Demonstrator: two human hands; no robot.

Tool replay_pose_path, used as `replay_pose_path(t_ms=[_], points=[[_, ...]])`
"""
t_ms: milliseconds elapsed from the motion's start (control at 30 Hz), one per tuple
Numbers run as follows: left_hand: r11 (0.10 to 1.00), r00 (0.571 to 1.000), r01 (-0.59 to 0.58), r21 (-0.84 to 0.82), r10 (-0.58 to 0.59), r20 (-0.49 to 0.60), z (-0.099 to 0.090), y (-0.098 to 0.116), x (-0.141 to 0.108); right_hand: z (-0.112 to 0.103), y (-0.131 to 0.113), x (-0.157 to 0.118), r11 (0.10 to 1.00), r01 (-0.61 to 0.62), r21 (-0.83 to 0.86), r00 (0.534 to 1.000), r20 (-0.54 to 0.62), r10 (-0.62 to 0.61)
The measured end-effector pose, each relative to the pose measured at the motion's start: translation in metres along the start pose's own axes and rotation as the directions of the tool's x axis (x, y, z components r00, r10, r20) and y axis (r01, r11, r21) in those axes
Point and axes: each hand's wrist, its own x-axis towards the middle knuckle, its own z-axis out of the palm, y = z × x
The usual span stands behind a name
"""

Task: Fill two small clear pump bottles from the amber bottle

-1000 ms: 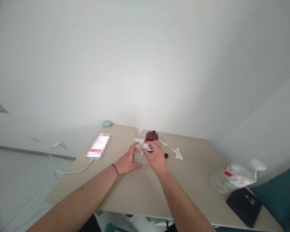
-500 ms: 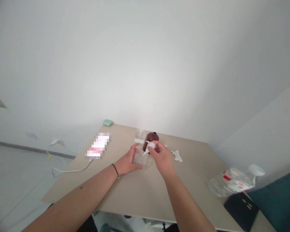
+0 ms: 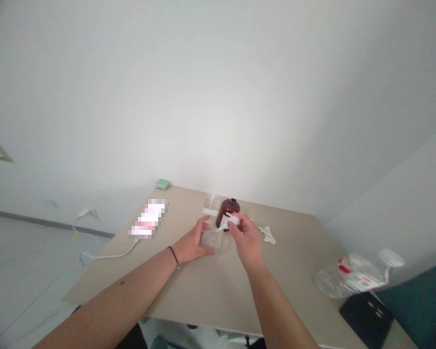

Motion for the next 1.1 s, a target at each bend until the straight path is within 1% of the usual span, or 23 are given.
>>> replay_pose_path(t_ms=[67, 100, 200, 333, 433, 467, 533, 567, 600, 633, 667, 733, 800, 833, 867, 967, 1033, 1100], points=[[1.000, 1.000, 0.002, -0.013, -0.002, 0.007, 0.000, 0.000, 0.000, -0.002, -0.005, -0.002, 0.987, -0.033, 0.158, 0.999, -0.014, 0.035], [1.000, 1.000, 0.003, -0.015, -0.003, 0.008, 0.000, 0.001, -0.001, -0.005, -0.006, -0.004, 0.979, -0.034, 0.201, 0.999, -0.017, 0.038], [1.000, 1.000, 0.013, -0.008, -0.013, 0.001, 0.000, 0.002, -0.001, -0.016, -0.006, -0.014, 0.972, 0.013, 0.233, 0.997, -0.080, 0.005], [1.000, 1.000, 0.027, -0.003, -0.027, 0.004, 0.000, 0.005, -0.001, -0.037, 0.009, -0.029, 0.983, 0.077, 0.169, 0.987, -0.156, -0.051], [0.999, 0.999, 0.034, -0.002, -0.034, 0.013, 0.000, 0.007, -0.001, -0.053, 0.025, -0.032, 0.991, 0.065, 0.117, 0.968, -0.250, -0.034], [0.999, 0.999, 0.037, 0.000, -0.037, 0.016, -0.001, 0.008, -0.001, -0.057, 0.030, -0.030, 0.997, 0.051, 0.063, 0.954, -0.297, -0.030], [0.999, 0.999, 0.043, 0.006, -0.043, 0.022, -0.002, 0.011, -0.001, -0.064, 0.039, -0.021, 0.991, -0.006, -0.133, 0.922, -0.384, -0.046], [0.999, 0.999, 0.048, 0.009, -0.048, 0.025, -0.002, 0.012, -0.001, -0.066, 0.043, -0.015, 0.965, -0.043, -0.259, 0.914, -0.401, -0.067], [0.999, 0.998, 0.053, 0.014, -0.053, 0.028, -0.002, 0.012, -0.001, -0.067, 0.046, -0.008, 0.920, -0.066, -0.386, 0.916, -0.390, -0.098], [0.998, 0.998, 0.057, 0.018, -0.058, 0.030, -0.002, 0.013, -0.001, -0.066, 0.049, -0.002, 0.859, -0.066, -0.507, 0.928, -0.347, -0.133], [0.998, 0.998, 0.058, 0.021, -0.059, 0.031, -0.002, 0.013, -0.001, -0.065, 0.051, 0.005, 0.784, -0.045, -0.619, 0.947, -0.277, -0.165], [0.998, 0.998, 0.051, 0.027, -0.052, 0.028, -0.002, 0.012, -0.001, -0.058, 0.056, 0.016, 0.589, 0.033, -0.808, 0.976, -0.100, -0.192], [0.999, 0.999, 0.042, 0.034, -0.043, 0.032, -0.001, 0.012, -0.001, -0.048, 0.062, 0.022, 0.401, 0.085, -0.912, 0.987, 0.023, -0.156], [0.998, 0.998, 0.042, 0.036, -0.043, 0.036, -0.001, 0.012, -0.001, -0.043, 0.065, 0.024, 0.342, 0.096, -0.935, 0.990, 0.054, -0.132], [0.998, 0.998, 0.044, 0.038, -0.046, 0.039, -0.001, 0.012, -0.001, -0.039, 0.068, 0.025, 0.308, 0.103, -0.946, 0.991, 0.072, -0.113], [0.997, 0.998, 0.057, 0.044, -0.059, 0.036, -0.001, 0.015, -0.001, -0.030, 0.075, 0.024, 0.258, 0.096, -0.961, 0.995, 0.087, -0.046], [0.997, 0.998, 0.058, 0.046, -0.060, 0.034, -0.001, 0.016, -0.001, -0.028, 0.079, 0.023, 0.222, 0.072, -0.972, 0.997, 0.075, 0.005], [0.997, 0.997, 0.064, 0.046, -0.066, 0.037, -0.001, 0.017, -0.001, -0.028, 0.081, 0.022, 0.208, 0.061, -0.976, 0.997, 0.071, 0.041]])
